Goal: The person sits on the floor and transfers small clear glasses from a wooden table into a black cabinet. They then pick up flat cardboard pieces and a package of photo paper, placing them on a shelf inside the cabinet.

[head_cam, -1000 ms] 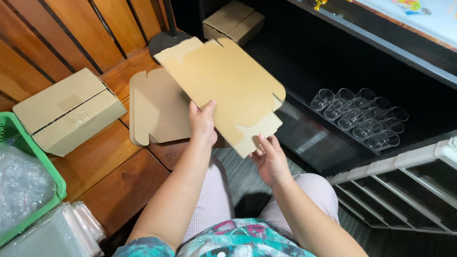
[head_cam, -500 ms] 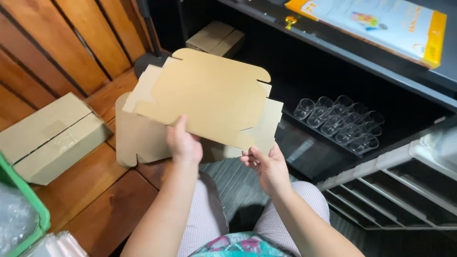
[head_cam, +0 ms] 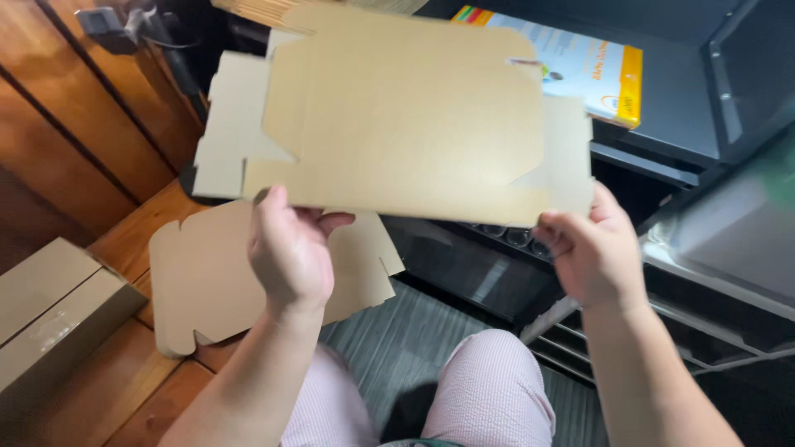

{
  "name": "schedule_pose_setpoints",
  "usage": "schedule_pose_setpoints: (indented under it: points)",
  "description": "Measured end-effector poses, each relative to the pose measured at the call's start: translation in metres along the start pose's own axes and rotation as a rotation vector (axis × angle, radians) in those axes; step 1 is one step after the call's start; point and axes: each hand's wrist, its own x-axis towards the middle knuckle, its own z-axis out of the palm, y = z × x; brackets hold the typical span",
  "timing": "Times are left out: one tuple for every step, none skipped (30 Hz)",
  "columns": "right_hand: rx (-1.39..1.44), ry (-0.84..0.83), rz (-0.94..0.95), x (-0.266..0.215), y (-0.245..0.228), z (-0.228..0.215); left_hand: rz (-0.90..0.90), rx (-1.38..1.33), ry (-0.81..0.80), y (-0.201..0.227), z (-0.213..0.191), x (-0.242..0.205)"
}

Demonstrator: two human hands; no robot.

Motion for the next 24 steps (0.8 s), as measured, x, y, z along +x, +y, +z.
schedule_pose_setpoints:
  points:
    - [-0.001,0.006,-0.010,0.009,-0.013,-0.007,-0.003,-0.004,-0.011,0.006,0.021,-0.002]
    - [-0.091,-0.004,-0.001,0.017,-0.025,-0.014,-0.060,0.089,-0.012,0.011,0.042,-0.004]
    - [-0.182,-0.012,0.008,0.026,-0.038,-0.021,-0.116,0.184,-0.015,0.018,0.063,-0.007]
    - [-0.181,-0.007,0.000,0.037,-0.044,-0.028,-0.116,0.181,-0.025,0.012,0.074,0.005]
    - [-0.189,0.013,-0.034,0.048,-0.050,-0.035,-0.088,0.262,-0.127,0.006,0.085,0.016]
    - [-0.197,0.031,-0.069,0.060,-0.056,-0.042,-0.056,0.340,-0.230,0.000,0.097,0.027]
    - [-0.197,0.034,-0.079,0.065,-0.063,-0.042,-0.053,0.335,-0.239,-0.004,0.108,0.036]
    - [-0.246,0.041,-0.096,0.072,-0.071,-0.041,-0.026,0.456,-0.270,-0.009,0.119,0.047]
    - [-0.294,0.049,-0.113,0.079,-0.080,-0.041,0.004,0.576,-0.301,-0.013,0.132,0.057]
    - [-0.294,0.052,-0.130,0.092,-0.080,-0.046,0.012,0.567,-0.313,-0.016,0.142,0.064]
    - [-0.313,0.035,-0.179,0.105,-0.080,-0.051,0.029,0.606,-0.307,-0.020,0.152,0.070]
    - [-0.331,0.020,-0.224,0.117,-0.080,-0.057,0.045,0.649,-0.299,-0.023,0.161,0.075]
    - [-0.331,0.024,-0.237,0.128,-0.081,-0.059,0.051,0.643,-0.309,-0.026,0.170,0.081]
    - [-0.462,0.052,-0.273,0.138,-0.082,-0.060,0.054,0.666,-0.289,-0.030,0.177,0.086]
    - [-0.594,0.082,-0.308,0.148,-0.083,-0.062,0.056,0.689,-0.269,-0.034,0.184,0.091]
    - [-0.597,0.085,-0.313,0.153,-0.083,-0.063,0.056,0.684,-0.274,-0.049,0.185,0.106]
    - [-0.622,0.112,-0.305,0.158,-0.082,-0.064,0.112,0.699,-0.294,-0.063,0.185,0.121]
    - [-0.645,0.137,-0.295,0.164,-0.081,-0.064,0.168,0.716,-0.313,-0.077,0.185,0.137]
    - [-0.647,0.139,-0.299,0.170,-0.080,-0.066,0.169,0.713,-0.315,-0.086,0.188,0.146]
    - [-0.711,0.151,-0.303,0.176,-0.078,-0.068,0.180,0.762,-0.306,-0.095,0.190,0.156]
    - [-0.774,0.163,-0.307,0.182,-0.076,-0.069,0.192,0.812,-0.296,-0.103,0.192,0.165]
    - [-0.775,0.163,-0.310,0.186,-0.073,-0.071,0.193,0.809,-0.297,-0.105,0.194,0.166]
    - [-0.747,0.171,-0.308,0.190,-0.069,-0.072,0.201,0.824,-0.305,-0.106,0.195,0.167]
    - [-0.719,0.180,-0.304,0.193,-0.066,-0.075,0.207,0.840,-0.313,-0.107,0.197,0.168]
